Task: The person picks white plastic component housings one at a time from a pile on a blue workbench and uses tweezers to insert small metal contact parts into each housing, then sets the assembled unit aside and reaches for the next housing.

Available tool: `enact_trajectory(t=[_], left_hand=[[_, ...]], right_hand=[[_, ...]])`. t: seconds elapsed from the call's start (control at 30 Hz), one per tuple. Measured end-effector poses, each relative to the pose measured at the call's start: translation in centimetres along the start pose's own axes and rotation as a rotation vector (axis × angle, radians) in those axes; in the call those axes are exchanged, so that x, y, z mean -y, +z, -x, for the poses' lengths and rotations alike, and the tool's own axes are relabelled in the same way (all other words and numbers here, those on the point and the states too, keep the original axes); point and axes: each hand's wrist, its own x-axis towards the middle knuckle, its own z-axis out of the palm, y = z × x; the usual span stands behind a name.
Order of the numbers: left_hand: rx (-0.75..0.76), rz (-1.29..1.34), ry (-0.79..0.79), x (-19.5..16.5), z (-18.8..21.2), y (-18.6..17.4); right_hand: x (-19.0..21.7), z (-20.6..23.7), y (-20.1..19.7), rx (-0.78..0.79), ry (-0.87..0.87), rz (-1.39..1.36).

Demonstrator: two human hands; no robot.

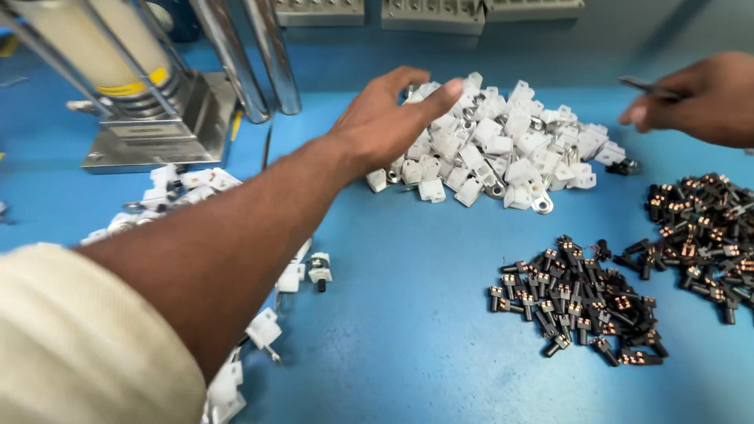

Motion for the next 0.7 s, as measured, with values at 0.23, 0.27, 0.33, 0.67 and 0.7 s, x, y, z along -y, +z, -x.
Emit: enact_trajectory(t=[0.23,0.27,0.33,0.67,0.7], left_hand=[[-0.375,0.067,0.108,-4.7,8.3,0.2],[-0.365,0.103,0.091,-5.7,9.8,1.1],[-0.23,0.322,-0.046,-7.5,13.0,2.4],[0.11,1.116,-0.551,-7.4,28.4,1.3],[0.088,1.079,-0.484,-6.8,29.6,0.6]], right_hand=[[0.5,2.7,0.8,-0.125,0.114,-0.034],[1.0,3.7,0.8,-0.178,0.131,-0.125],[2.4,6.5,0.3,-0.3,0.032,-0.26],[14.1,31.5,2.8,0.028,-0.06,-0.567],[15.3,32.1,2.8,0.059,0.015,-0.527]])
